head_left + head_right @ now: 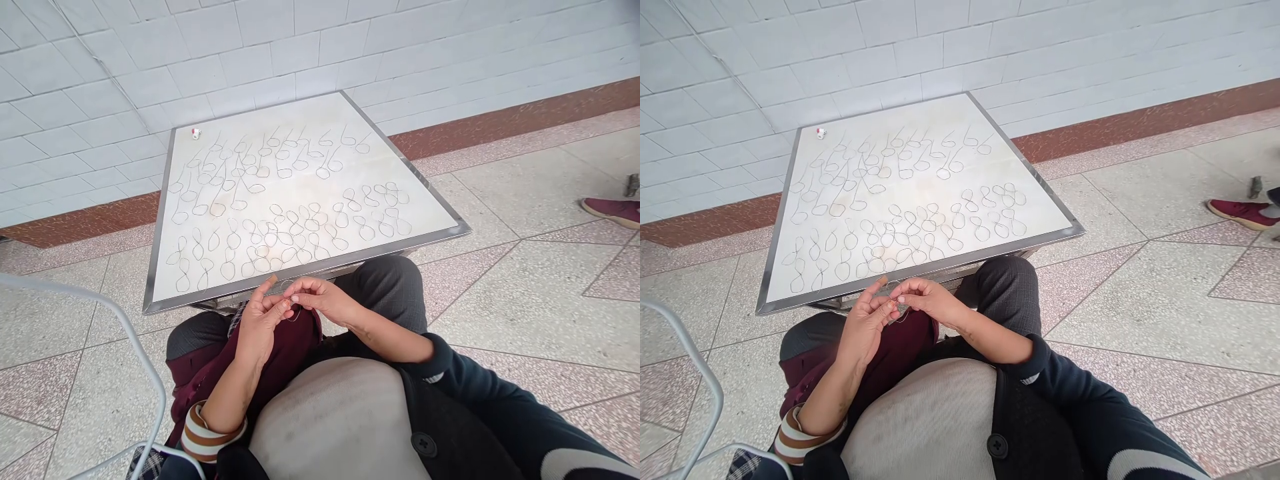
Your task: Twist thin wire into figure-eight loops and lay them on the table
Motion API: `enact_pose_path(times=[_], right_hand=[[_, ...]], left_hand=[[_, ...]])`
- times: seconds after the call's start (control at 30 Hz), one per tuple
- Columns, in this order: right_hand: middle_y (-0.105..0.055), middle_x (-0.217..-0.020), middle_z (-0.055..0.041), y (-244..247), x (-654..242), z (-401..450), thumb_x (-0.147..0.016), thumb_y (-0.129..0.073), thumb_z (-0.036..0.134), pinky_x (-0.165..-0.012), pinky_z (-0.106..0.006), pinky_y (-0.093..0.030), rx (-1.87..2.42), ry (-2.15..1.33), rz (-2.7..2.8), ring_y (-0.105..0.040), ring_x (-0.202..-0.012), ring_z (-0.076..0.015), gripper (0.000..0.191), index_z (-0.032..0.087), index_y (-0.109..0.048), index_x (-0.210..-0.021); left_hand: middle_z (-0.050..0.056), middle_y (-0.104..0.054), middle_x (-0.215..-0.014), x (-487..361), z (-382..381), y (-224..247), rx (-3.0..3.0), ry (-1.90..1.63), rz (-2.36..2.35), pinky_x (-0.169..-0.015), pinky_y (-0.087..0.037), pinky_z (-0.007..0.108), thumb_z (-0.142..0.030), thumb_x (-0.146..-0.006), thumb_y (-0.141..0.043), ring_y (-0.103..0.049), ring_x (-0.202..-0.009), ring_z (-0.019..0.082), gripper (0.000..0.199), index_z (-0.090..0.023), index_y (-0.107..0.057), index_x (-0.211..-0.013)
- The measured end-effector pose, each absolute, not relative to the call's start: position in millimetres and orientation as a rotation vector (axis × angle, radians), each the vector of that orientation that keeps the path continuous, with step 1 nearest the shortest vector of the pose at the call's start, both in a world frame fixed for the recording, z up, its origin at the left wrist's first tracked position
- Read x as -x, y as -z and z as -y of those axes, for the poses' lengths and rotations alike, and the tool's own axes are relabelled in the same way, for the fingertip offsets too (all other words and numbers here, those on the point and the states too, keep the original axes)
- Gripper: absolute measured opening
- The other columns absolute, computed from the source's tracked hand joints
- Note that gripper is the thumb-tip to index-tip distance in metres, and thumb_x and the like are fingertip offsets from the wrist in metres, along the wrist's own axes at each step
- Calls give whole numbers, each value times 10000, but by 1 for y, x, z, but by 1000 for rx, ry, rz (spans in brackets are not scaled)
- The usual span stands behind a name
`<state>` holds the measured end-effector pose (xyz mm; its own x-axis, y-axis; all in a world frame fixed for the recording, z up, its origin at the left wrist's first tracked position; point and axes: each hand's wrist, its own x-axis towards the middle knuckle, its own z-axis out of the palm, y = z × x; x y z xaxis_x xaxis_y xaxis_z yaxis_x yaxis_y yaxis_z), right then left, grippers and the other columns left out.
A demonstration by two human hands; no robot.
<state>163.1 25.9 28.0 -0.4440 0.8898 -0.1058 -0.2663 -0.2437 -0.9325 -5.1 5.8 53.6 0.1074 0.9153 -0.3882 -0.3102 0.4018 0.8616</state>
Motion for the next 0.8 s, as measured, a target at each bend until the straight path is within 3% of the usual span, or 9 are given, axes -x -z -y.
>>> enact_pose_path(times=[0.27,0.5,0.8], right_hand=[[-633,-803,2,-37,-164,-25,-837,-646,372,-586,-230,-386,908,-1689,1221,-503,-656,-101,195,208,-702,-926],[-621,-789,1,-39,-166,-26,-822,-659,404,-577,-232,-397,960,-1627,1201,-475,-615,-93,222,198,-691,-899],[-616,-803,1,-42,-169,-27,-813,-653,458,-596,-241,-419,1042,-1607,1178,-473,-622,-94,270,203,-690,-893]], left_hand=[[-17,-697,-782,4,-6,-55,-721,-1043,-1114,-738,-522,265,-252,-672,-807,-644,-687,106,639,-214,-560,-1261],[16,-719,-897,4,-4,-52,-822,-1043,-1064,-919,-484,344,-210,-668,-810,-653,-884,153,678,-227,-541,-1290],[47,-725,-908,4,-3,-53,-783,-1023,-1097,-881,-518,369,-263,-717,-771,-677,-838,171,627,-186,-536,-1293]])
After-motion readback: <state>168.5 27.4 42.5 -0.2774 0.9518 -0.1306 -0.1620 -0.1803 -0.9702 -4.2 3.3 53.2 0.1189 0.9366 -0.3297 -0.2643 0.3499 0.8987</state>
